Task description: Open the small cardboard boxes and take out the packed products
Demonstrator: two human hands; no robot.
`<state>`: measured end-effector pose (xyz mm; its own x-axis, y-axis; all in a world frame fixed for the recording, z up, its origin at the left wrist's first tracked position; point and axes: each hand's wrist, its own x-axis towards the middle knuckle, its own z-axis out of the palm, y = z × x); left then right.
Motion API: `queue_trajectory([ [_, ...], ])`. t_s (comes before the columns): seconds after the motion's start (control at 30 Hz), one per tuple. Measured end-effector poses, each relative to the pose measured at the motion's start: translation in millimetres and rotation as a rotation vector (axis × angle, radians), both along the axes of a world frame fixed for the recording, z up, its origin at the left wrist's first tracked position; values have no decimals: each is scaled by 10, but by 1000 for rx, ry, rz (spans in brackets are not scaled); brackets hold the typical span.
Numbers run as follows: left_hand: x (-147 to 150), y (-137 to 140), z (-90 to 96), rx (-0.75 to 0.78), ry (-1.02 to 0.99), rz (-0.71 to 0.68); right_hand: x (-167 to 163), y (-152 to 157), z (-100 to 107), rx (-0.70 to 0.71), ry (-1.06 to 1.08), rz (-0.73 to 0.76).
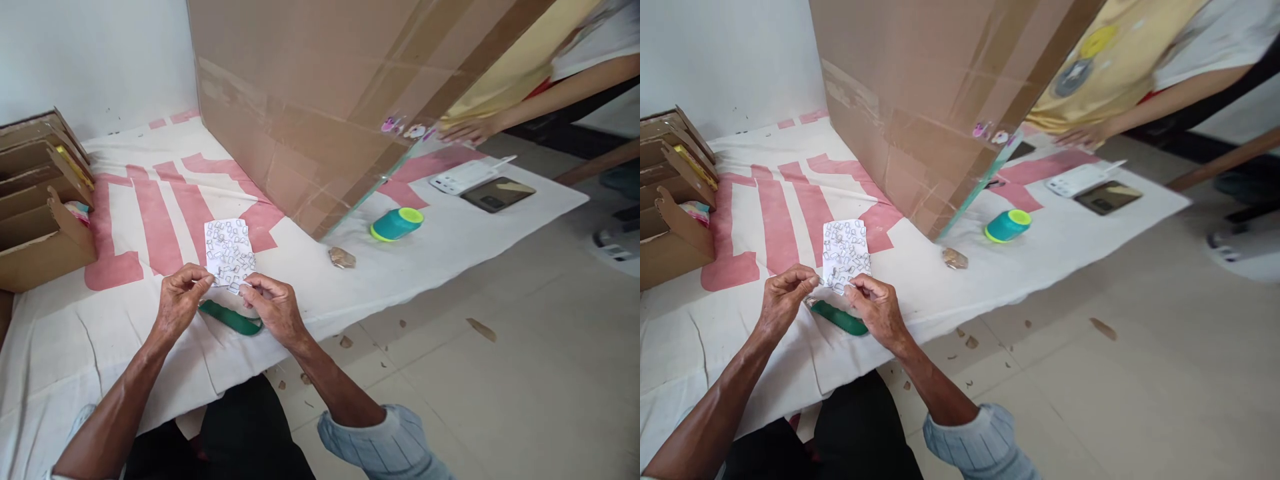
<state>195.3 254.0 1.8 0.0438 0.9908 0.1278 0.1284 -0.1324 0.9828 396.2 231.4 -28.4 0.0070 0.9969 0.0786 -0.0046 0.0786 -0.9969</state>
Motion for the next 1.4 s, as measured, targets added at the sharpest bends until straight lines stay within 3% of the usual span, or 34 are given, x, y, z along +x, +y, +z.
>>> queue_trajectory([
  [0.1, -110, 99, -7, -5, 19, 52, 70, 25, -84, -22, 9, -75],
  [0.27, -248, 403, -106, 9, 238, -36, 161, 50, -279, -32, -6, -121],
  [0.47, -140, 817, -290, 117, 645, -130, 158, 54, -422, -61, -4, -116],
  [0.63, -35, 928, -345, 92, 878, -160, 177, 55, -418, -76, 4, -113],
  [0.97, 18, 934, -324, 78, 968, -181, 169, 62, -422, -69, 12, -106],
  [1.2, 16, 891, -326, 71, 943, -73, 159, 69, -416, -73, 29, -107],
  [1.4, 3, 800, -373, 135, 941, -112, 154, 65, -391, -60, 46, -96],
])
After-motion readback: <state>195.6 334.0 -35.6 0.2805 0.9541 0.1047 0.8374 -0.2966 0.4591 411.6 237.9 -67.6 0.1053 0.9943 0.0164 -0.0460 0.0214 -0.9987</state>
